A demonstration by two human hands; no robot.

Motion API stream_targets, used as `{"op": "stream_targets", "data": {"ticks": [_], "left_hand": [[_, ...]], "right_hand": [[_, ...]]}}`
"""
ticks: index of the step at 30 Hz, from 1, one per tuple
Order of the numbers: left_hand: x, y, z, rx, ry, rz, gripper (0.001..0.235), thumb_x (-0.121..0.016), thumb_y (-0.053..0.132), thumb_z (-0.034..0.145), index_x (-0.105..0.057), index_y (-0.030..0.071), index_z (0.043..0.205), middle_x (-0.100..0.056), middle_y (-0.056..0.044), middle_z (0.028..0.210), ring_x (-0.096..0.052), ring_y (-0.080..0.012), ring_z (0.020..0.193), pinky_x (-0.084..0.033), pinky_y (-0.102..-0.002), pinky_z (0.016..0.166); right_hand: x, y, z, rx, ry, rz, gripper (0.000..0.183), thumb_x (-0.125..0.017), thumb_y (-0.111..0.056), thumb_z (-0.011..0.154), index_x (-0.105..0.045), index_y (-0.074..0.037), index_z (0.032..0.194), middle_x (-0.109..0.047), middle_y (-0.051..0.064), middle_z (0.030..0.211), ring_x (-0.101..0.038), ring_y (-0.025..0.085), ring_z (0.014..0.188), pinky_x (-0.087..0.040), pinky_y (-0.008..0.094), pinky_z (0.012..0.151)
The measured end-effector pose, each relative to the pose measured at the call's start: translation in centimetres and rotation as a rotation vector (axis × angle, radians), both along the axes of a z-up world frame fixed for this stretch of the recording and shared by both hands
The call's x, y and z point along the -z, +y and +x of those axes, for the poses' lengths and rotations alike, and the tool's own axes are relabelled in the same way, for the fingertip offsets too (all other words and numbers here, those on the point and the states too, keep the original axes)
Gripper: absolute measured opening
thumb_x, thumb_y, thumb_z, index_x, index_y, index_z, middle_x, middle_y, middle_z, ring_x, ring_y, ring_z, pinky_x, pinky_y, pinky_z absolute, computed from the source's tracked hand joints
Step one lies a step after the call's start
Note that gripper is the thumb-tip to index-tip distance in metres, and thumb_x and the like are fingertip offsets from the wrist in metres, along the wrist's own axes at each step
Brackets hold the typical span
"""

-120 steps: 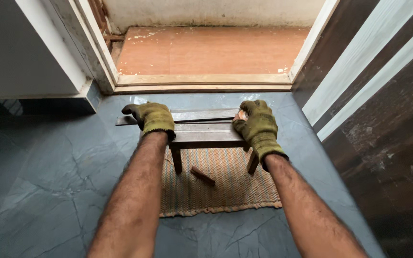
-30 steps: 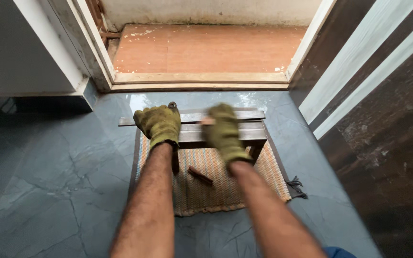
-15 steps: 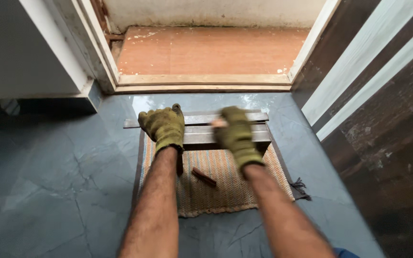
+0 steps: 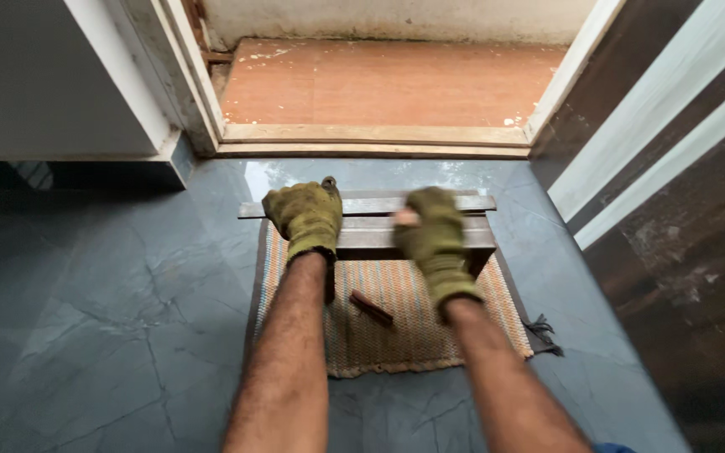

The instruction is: The person sands a metal bar placed on a small wooden stool using a sanding block. They repeatedly rub the sanding block along the bar's length and edges while holding it steady with their other hand.

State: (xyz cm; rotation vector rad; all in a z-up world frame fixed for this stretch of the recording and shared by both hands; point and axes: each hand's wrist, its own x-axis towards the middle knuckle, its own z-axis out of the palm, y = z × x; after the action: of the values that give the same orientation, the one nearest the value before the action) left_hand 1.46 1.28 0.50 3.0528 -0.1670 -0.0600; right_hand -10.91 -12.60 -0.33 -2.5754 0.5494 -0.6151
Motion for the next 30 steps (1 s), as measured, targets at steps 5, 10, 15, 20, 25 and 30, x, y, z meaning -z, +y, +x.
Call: {"op": "stream_targets", "data": {"ticks": [5,10,15,20,25,30], "left_hand": [[-0.7,1.3,-1.0,0.039,-0.01,-0.032,0.069,-0.026,0.059,0.109,-0.08,0.018,0.101,-0.077,-0.007,0.099,-0.07,-0.0241,0.098,-0.037,-0.047,0.099],[-2.2,1.8,-2.7,-0.035,-0.018,-0.015,0.064,-0.022,0.062,0.103,-0.066,0.023,0.129,-0.06,-0.01,0.136,-0.053,-0.0278,0.128,-0.015,-0.062,0.116],[-2.1,0.8,-2.3,-0.077,0.035,0.057,0.068,-0.019,0.064,0.102,-0.056,0.022,0.141,-0.05,-0.01,0.149,-0.045,-0.0311,0.138,-0.007,-0.069,0.115],[-0.8,1.1,-1.7,-0.103,0.052,-0.03,0.067,-0.019,0.064,0.102,-0.047,0.026,0.15,-0.038,-0.008,0.161,-0.034,-0.0286,0.149,-0.002,-0.066,0.122],[0.7,1.2,-1.1,-0.195,-0.134,-0.064,0.076,-0.027,0.07,0.098,-0.039,0.022,0.155,-0.022,-0.019,0.166,-0.014,-0.0391,0.154,-0.002,-0.06,0.119],[3.3,1.8,-1.4,-0.381,-0.47,-0.335,0.082,-0.043,0.069,0.094,-0.041,0.014,0.154,-0.018,-0.026,0.168,-0.009,-0.0426,0.153,-0.007,-0.062,0.12]], "right_hand": [[0.8,5.2,3.4,-0.267,0.073,-0.149,0.032,-0.08,-0.013,0.083,-0.072,-0.015,0.114,-0.066,0.012,0.109,-0.062,0.028,0.106,-0.056,0.039,0.095],[-0.5,-3.3,-1.7,-0.115,0.069,-0.145,0.033,-0.08,-0.007,0.073,-0.075,-0.015,0.105,-0.067,0.009,0.112,-0.062,0.026,0.107,-0.055,0.038,0.098],[-1.4,-4.3,-3.2,-0.007,0.043,-0.221,0.035,-0.081,-0.016,0.077,-0.077,-0.019,0.112,-0.066,0.01,0.114,-0.059,0.027,0.111,-0.054,0.041,0.099],[-0.7,5.1,2.2,-0.142,0.28,-0.07,0.048,-0.082,-0.025,0.083,-0.069,-0.026,0.129,-0.062,0.011,0.12,-0.054,0.027,0.114,-0.051,0.041,0.101],[-1.5,0.9,0.3,-0.158,0.238,-0.175,0.049,-0.085,-0.021,0.076,-0.073,-0.027,0.123,-0.066,0.005,0.116,-0.057,0.024,0.114,-0.05,0.036,0.105],[-0.5,-6.7,-3.9,-0.044,0.019,-0.207,0.041,-0.085,-0.021,0.076,-0.078,-0.025,0.117,-0.066,0.007,0.112,-0.058,0.028,0.109,-0.053,0.04,0.098]]}}
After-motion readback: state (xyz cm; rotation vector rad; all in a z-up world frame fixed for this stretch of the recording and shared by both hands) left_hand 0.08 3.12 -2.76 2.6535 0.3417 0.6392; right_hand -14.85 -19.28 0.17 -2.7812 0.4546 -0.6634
